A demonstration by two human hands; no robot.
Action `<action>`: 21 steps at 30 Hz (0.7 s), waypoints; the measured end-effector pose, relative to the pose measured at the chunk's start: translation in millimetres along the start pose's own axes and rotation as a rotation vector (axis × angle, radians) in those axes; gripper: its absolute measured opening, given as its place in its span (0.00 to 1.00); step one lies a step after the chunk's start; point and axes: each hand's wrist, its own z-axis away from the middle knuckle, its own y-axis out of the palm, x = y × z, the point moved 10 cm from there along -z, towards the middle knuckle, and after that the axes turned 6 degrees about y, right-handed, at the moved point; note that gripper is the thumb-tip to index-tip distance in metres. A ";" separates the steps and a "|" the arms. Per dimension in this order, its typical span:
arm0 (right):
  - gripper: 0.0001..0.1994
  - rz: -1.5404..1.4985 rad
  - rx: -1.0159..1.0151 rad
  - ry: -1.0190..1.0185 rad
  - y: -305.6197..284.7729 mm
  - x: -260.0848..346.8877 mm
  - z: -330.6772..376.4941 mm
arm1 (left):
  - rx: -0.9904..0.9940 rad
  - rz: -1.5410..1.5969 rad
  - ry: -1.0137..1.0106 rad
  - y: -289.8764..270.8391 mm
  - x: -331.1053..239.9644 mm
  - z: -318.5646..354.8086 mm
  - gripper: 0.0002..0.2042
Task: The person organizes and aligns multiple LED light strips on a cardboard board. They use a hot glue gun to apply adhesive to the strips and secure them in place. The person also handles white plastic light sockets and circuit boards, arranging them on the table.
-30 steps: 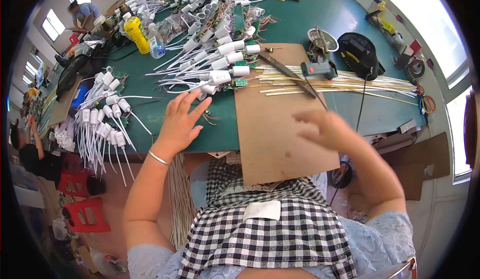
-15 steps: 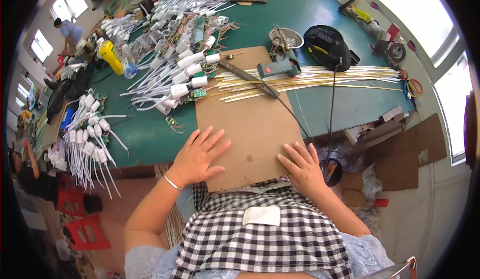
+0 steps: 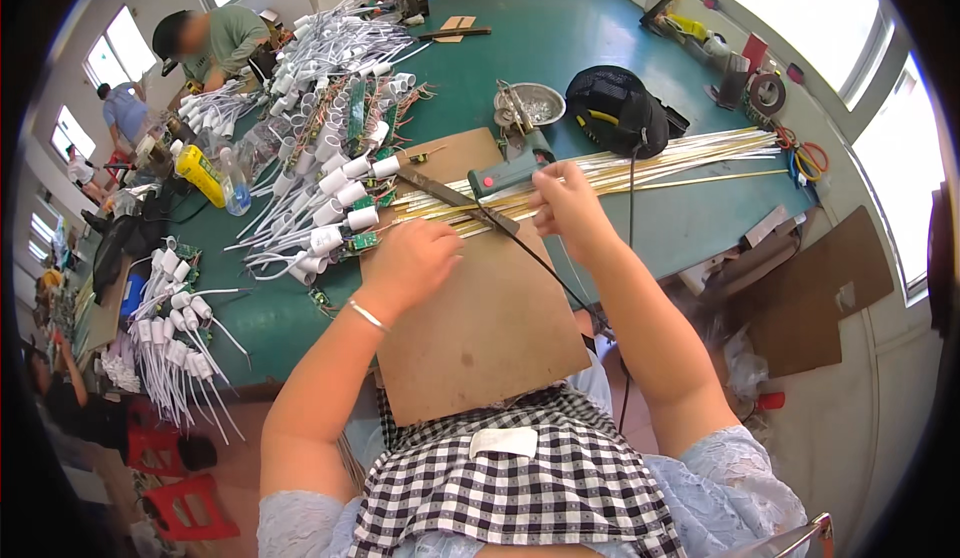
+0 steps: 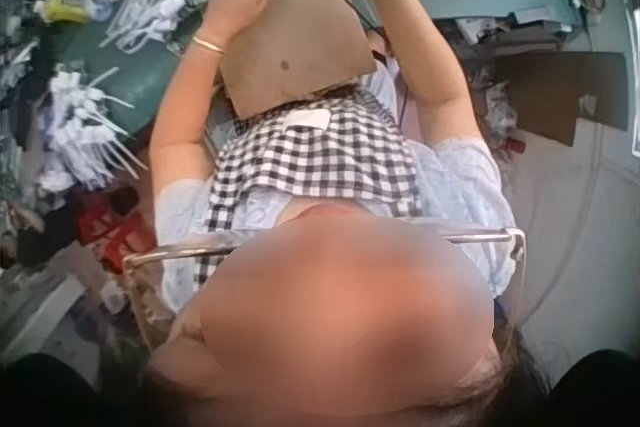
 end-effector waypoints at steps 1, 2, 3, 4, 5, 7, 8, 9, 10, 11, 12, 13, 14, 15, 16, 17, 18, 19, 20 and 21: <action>0.24 -0.220 0.002 0.130 5.1 -15.5 -14.4 | 0.025 -0.012 0.057 8.9 -8.7 -8.0 0.12; 0.27 -0.438 0.009 0.261 12.2 -31.3 -23.2 | 0.050 -0.025 0.112 15.1 -18.4 -13.5 0.13; 0.28 -0.505 0.029 0.295 19.1 -42.2 -32.6 | 0.054 -0.023 0.120 20.1 -23.1 -14.5 0.13; 0.29 -0.569 0.053 0.330 28.2 -51.8 -38.9 | 0.057 -0.024 0.122 24.0 -27.6 -12.7 0.14; 0.30 -0.632 0.078 0.365 38.0 -60.6 -43.1 | 0.058 -0.025 0.124 26.9 -30.6 -9.8 0.14; 0.26 -0.624 0.012 0.408 47.1 -64.4 -45.0 | 0.051 -0.037 0.083 30.1 -24.6 -3.1 0.15; 0.25 -0.637 0.017 0.429 50.4 -69.0 -50.5 | 0.046 -0.044 0.063 30.7 -21.9 -0.2 0.15; 0.24 -0.647 0.025 0.454 56.3 -70.8 -53.9 | 0.029 -0.049 0.061 30.0 -21.3 1.5 0.16; 0.22 -0.644 -0.082 0.502 53.4 -75.8 -58.0 | 0.013 -0.055 0.061 29.1 -20.1 0.8 0.17; 0.19 -0.642 -0.083 0.430 52.2 -69.4 -62.8 | -0.004 -0.061 0.063 28.7 -19.4 -0.5 0.18; 0.19 -0.647 -0.088 0.425 52.0 -68.4 -65.9 | -0.017 -0.080 0.059 29.3 -17.2 -1.1 0.18; 0.18 -0.653 -0.093 0.418 52.3 -63.3 -65.5 | -0.030 -0.100 0.056 29.4 -16.6 -3.1 0.18; 0.18 -0.675 -0.109 0.426 52.8 -60.4 -63.7 | -0.044 -0.119 0.057 30.0 -16.1 -5.8 0.18; 0.16 -0.732 -0.063 0.308 54.9 -47.8 -64.3 | -0.073 -0.124 0.065 29.9 -15.6 -11.4 0.17; 0.15 -0.780 -0.061 0.266 53.0 -43.5 -61.0 | -0.101 -0.127 0.076 29.9 -15.6 -17.7 0.17; 0.14 -0.830 -0.062 0.223 48.2 -38.9 -55.9 | -0.130 -0.129 0.090 29.4 -15.1 -23.7 0.16; 0.13 -0.868 -0.023 0.128 43.8 -28.3 -51.8 | -0.096 -0.144 0.125 33.9 -17.5 -31.6 0.16; 0.13 -0.905 0.015 0.032 35.9 -18.6 -48.2 | -0.061 -0.157 0.163 38.3 -19.8 -39.7 0.15; 0.12 -0.939 0.051 -0.066 25.2 -8.0 -41.7 | -0.027 -0.170 0.202 43.1 -22.8 -48.0 0.14; 0.10 -0.927 0.092 -0.130 14.7 7.8 -27.9 | 0.002 -0.204 0.209 47.4 -21.7 -54.8 0.14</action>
